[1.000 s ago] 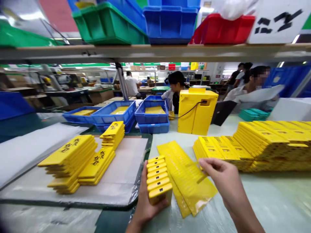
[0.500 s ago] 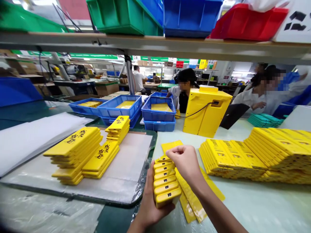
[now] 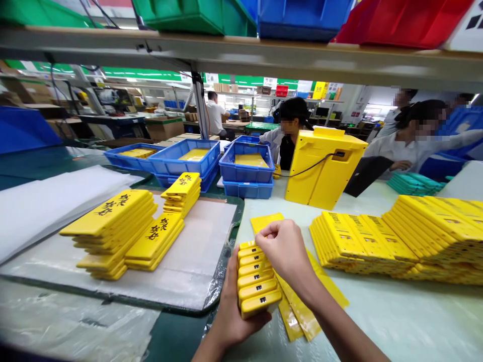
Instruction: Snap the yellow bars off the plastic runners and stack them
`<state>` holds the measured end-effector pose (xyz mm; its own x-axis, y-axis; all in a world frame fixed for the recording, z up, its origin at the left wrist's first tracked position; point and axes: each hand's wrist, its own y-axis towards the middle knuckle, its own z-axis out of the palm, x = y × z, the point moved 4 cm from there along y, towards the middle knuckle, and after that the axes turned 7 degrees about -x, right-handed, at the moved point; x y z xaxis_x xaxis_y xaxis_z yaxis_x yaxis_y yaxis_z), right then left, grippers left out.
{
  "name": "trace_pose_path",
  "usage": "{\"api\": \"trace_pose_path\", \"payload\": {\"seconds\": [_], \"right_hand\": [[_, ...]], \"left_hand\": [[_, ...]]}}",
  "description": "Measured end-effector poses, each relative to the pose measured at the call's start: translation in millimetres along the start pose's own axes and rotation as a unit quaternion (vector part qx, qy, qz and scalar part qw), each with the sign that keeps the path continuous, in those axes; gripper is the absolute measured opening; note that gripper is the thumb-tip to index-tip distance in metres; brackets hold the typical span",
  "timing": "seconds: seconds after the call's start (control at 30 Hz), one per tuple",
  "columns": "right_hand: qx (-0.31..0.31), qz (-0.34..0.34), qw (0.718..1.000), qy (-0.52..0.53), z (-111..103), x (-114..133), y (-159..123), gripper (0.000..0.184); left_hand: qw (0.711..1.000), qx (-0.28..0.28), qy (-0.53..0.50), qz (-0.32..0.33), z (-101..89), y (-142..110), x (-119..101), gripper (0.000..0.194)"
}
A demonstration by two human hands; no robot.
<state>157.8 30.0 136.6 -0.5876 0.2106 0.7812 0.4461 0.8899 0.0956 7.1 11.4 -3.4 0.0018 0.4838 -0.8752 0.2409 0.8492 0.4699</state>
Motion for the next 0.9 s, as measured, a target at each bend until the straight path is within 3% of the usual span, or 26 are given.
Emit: {"api": "trace_pose_path", "payload": {"seconds": [0.1,0.17,0.23,0.3,0.4,0.53,0.9], "right_hand": [[0.002,-0.043,0.977,-0.211,-10.2,8.5,3.7,0.022],[0.058,-0.059,0.960,-0.269,-22.3,11.5,9.7,0.037],[0.152,-0.073,0.968,-0.187,-34.2,12.0,15.6,0.042],[0.198,-0.053,0.978,-0.037,-45.0,9.9,20.0,0.034],[0.139,0.032,0.980,0.138,-48.7,-0.1,19.8,0.046],[0.032,0.074,0.979,0.186,-30.3,-7.4,4.9,0.042],[0.023,0.092,0.982,0.164,-13.4,1.8,-6.3,0.018]], "left_hand": [[1.000,0.006,-0.003,-0.001,0.4,0.8,-0.6,0.133],[1.000,0.013,-0.006,-0.005,0.8,1.0,0.0,0.133],[1.000,0.013,-0.007,-0.008,0.9,0.6,1.2,0.134],[1.000,0.009,-0.006,-0.009,1.0,-0.3,2.6,0.134],[1.000,0.006,0.000,-0.007,1.7,-1.5,4.4,0.136],[1.000,0.006,-0.004,0.009,2.9,-1.4,4.3,0.137],[0.999,0.007,-0.033,-0.012,2.4,0.7,4.1,0.138]]}}
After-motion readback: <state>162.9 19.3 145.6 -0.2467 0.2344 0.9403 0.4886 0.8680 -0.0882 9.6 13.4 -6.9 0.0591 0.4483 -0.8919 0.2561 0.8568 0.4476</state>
